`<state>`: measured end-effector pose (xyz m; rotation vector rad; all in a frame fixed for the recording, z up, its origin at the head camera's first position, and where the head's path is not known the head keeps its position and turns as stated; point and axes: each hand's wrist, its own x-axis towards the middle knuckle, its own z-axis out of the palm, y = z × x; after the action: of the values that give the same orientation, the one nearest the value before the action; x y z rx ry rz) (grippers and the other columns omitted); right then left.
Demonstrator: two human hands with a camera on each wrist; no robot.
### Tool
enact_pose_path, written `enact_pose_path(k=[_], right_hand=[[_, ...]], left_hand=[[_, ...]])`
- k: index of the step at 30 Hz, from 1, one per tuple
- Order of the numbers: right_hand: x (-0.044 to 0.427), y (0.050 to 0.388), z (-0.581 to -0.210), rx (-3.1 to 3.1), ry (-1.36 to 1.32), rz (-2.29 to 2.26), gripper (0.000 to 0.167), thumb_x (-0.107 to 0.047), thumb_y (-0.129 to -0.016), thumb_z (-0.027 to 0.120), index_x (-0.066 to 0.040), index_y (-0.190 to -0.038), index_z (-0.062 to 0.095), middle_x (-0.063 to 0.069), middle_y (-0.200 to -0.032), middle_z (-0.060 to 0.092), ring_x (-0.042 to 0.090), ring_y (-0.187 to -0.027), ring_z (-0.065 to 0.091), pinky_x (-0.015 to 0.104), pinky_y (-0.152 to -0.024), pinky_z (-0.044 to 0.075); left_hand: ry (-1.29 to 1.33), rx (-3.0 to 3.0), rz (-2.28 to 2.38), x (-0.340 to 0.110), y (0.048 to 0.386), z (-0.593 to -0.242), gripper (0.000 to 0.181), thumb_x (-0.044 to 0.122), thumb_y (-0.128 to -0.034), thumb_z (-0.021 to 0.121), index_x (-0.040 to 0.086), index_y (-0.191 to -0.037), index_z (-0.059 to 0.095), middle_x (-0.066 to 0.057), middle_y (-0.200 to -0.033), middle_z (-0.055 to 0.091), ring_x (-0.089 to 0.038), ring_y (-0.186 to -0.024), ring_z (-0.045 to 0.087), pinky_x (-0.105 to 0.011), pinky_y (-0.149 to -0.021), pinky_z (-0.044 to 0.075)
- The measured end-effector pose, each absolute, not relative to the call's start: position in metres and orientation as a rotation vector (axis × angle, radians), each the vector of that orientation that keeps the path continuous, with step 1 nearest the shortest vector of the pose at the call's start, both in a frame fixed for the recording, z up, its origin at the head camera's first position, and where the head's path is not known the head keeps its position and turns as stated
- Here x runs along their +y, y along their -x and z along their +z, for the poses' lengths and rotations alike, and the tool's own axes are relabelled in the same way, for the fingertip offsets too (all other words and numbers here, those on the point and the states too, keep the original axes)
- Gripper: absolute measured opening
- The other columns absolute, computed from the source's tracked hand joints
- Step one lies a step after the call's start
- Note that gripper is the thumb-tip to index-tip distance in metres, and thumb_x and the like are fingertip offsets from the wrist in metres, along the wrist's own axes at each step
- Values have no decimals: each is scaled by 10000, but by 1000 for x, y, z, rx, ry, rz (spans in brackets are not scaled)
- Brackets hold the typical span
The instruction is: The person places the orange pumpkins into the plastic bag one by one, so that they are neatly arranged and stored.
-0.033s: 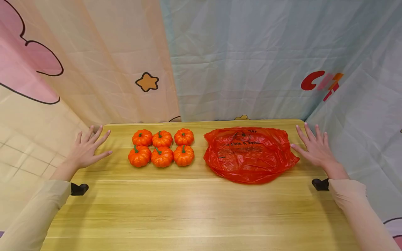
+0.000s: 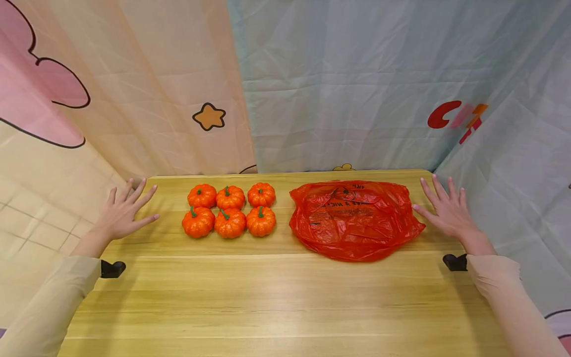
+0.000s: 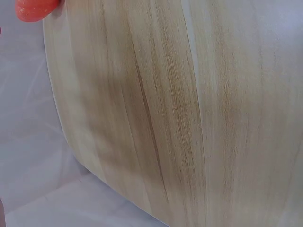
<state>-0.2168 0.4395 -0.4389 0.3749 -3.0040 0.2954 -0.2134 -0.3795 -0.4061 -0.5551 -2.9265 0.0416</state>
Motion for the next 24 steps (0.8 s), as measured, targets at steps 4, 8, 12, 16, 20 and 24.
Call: enact_pose_path(k=[4,8,12,16,20,24], right_hand=[[439,217,-438,-3010,-377,296,793,-461,-978,423,-237,-1539,-90,151,-1600,-152,523,-1415,-162,743,-1050,-119],[437,218,-437,-3012,-382,293,793,-458,-978,424,-233,-1540,-88,162,-1600,-140,516,-1416,-168,749,-1049,-105],[436,219,-437,-3014,-390,298,794,-463,-978,424,-228,-1542,-85,152,-1600,-147,505,-1416,-183,751,-1048,-100],[434,218,-436,-2996,-395,311,796,-458,-974,437,-219,-1546,-63,168,-1605,-110,521,-1421,-132,758,-1050,-56],[432,216,-437,-2946,-426,365,794,-429,-968,467,-176,-1553,-7,221,-1602,14,540,-1418,22,747,-1054,47],[428,215,-438,-2917,-444,560,783,-369,-970,507,-141,-1554,38,217,-1601,73,496,-1436,70,716,-1085,55]], left_hand=[[555,-2919,36,-380,212,-406,800,602,-924,448,275,-1556,83,-181,-1603,126,-361,-1490,-49,-719,-1090,65],[555,-2905,20,-381,211,-407,794,598,-922,457,274,-1555,104,-185,-1597,152,-389,-1485,2,-719,-1089,73],[558,-2890,12,-382,209,-409,793,597,-921,463,289,-1553,97,-172,-1600,151,-416,-1471,65,-719,-1088,83],[548,-2890,1,-382,206,-411,790,591,-925,460,272,-1555,106,-156,-1608,132,-406,-1475,57,-718,-1085,91],[521,-2896,-26,-379,203,-412,784,581,-928,462,251,-1555,125,-155,-1605,149,-422,-1460,108,-716,-1081,103],[515,-2882,-137,-372,202,-416,773,537,-934,488,263,-1555,119,-161,-1599,173,-434,-1441,174,-704,-1094,103]])
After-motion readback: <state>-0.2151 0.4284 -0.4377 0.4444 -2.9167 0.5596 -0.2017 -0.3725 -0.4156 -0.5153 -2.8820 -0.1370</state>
